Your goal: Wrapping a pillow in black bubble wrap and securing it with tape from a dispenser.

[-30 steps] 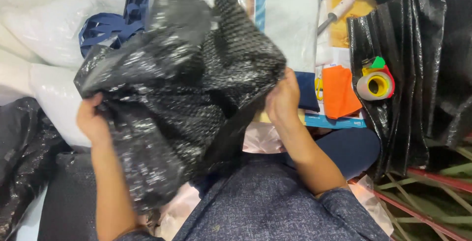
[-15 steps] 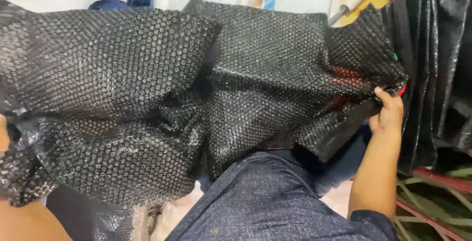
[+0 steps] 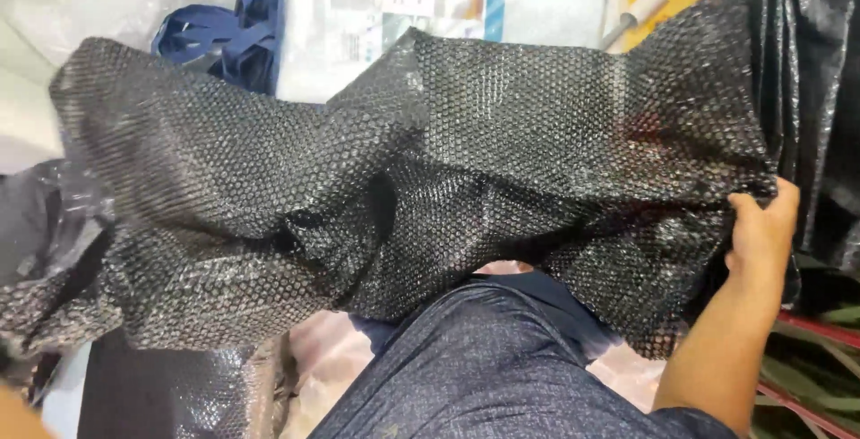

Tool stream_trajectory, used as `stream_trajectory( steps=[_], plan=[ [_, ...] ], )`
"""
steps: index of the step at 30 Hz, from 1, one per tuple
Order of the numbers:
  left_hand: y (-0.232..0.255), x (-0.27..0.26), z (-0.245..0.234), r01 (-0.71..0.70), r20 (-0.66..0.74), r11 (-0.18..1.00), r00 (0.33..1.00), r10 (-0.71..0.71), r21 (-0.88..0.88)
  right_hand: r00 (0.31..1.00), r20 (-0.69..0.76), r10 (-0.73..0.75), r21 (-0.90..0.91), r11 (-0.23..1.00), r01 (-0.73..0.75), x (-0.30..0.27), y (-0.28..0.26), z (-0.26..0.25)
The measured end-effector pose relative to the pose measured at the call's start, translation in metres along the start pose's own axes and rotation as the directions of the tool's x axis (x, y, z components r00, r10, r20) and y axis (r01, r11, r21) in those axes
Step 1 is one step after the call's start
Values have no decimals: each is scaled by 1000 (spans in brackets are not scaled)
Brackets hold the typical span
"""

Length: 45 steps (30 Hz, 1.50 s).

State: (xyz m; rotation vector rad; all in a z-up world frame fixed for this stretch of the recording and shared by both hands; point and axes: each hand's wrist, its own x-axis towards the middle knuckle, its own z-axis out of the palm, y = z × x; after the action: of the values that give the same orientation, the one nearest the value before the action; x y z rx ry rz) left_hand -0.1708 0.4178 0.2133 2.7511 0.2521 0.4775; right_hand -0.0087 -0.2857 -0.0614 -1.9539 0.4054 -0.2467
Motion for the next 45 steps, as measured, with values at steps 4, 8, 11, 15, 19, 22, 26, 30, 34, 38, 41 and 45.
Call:
stream_trajectory(
  steps=[4,8,11,15,19,22,26,30,34,38,41,45],
  plan=[
    [18,-4,58,6,61,997,998,-11,76,984,-93,-154,-348,931,112,1,17,-3],
    [-18,-19,196,-218,319,975,922,221,-46,982,-84,-172,-564,820,95,0,58,-13],
    [-66,-26,251,-221,301,929,945,129,298,957,-104,-272,-671,730,134,-5,88,-24],
    [-100,-18,241,-72,310,918,949,-57,389,989,-142,-49,-784,615,-82,-9,113,-33],
    [-87,-10,218,18,365,980,926,-90,196,900,-118,-420,-926,375,54,-44,31,-3],
    [-68,7,212,157,381,982,918,-105,-107,716,58,-695,-741,451,498,-48,-43,41],
    [-41,36,227,130,332,984,940,-84,-118,720,219,-659,-285,663,693,-15,-51,128],
    [-40,70,253,283,274,959,921,-277,18,648,485,-587,-286,594,752,14,-56,198],
    [-98,117,299,435,220,900,874,-432,41,733,473,-489,-457,575,679,41,-55,217],
    [-141,177,357,534,270,845,818,-508,-30,798,305,-519,-400,691,602,105,-43,233],
    [-97,196,341,590,422,785,770,-478,-189,956,270,-118,-428,874,229,163,-8,255],
    [-57,202,319,501,298,775,863,-409,-385,928,361,96,-371,927,49,195,0,275]
  ],
)
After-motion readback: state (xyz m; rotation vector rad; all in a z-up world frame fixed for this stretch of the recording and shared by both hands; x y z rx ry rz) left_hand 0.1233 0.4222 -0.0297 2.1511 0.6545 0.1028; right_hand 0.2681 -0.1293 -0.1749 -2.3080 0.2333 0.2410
